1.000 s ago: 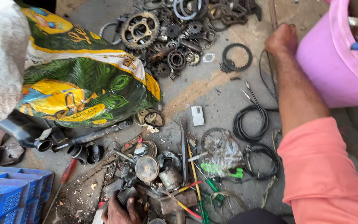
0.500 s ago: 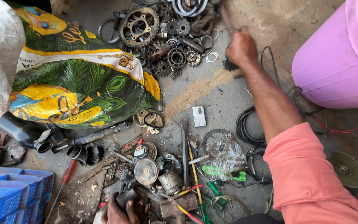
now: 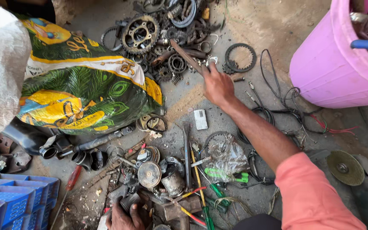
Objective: The person sits on the floor and uses a screwdriver and pliers to scrape and clean a cylindrical metal part. They manipulate the part with both hands, occasionally switching tools to remove debris from the interior and exterior surfaces.
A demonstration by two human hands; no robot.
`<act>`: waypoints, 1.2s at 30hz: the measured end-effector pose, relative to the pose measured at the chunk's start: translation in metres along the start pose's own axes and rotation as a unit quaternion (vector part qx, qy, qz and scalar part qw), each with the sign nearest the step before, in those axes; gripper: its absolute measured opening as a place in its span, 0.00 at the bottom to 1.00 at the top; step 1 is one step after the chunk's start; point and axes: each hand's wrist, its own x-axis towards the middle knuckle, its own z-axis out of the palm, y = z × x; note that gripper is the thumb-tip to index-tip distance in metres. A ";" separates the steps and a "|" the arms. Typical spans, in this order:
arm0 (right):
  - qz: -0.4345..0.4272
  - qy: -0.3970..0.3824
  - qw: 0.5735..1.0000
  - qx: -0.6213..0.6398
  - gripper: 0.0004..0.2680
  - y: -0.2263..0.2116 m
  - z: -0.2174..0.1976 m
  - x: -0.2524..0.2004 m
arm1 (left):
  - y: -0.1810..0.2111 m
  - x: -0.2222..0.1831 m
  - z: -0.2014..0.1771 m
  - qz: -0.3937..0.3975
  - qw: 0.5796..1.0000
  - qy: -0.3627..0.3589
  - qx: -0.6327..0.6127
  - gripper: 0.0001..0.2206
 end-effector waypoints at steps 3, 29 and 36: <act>0.067 0.081 0.994 0.042 0.16 0.016 -0.006 -0.007 | -0.006 -0.004 0.006 0.033 0.998 0.043 -0.008 0.32; -0.064 0.070 0.995 -0.021 0.17 0.156 -0.058 0.015 | -0.011 -0.007 0.008 0.034 0.999 0.034 -0.021 0.32; -0.058 0.005 0.996 -0.073 0.21 0.111 -0.099 -0.058 | -0.008 -0.008 0.006 0.028 0.999 0.036 -0.021 0.31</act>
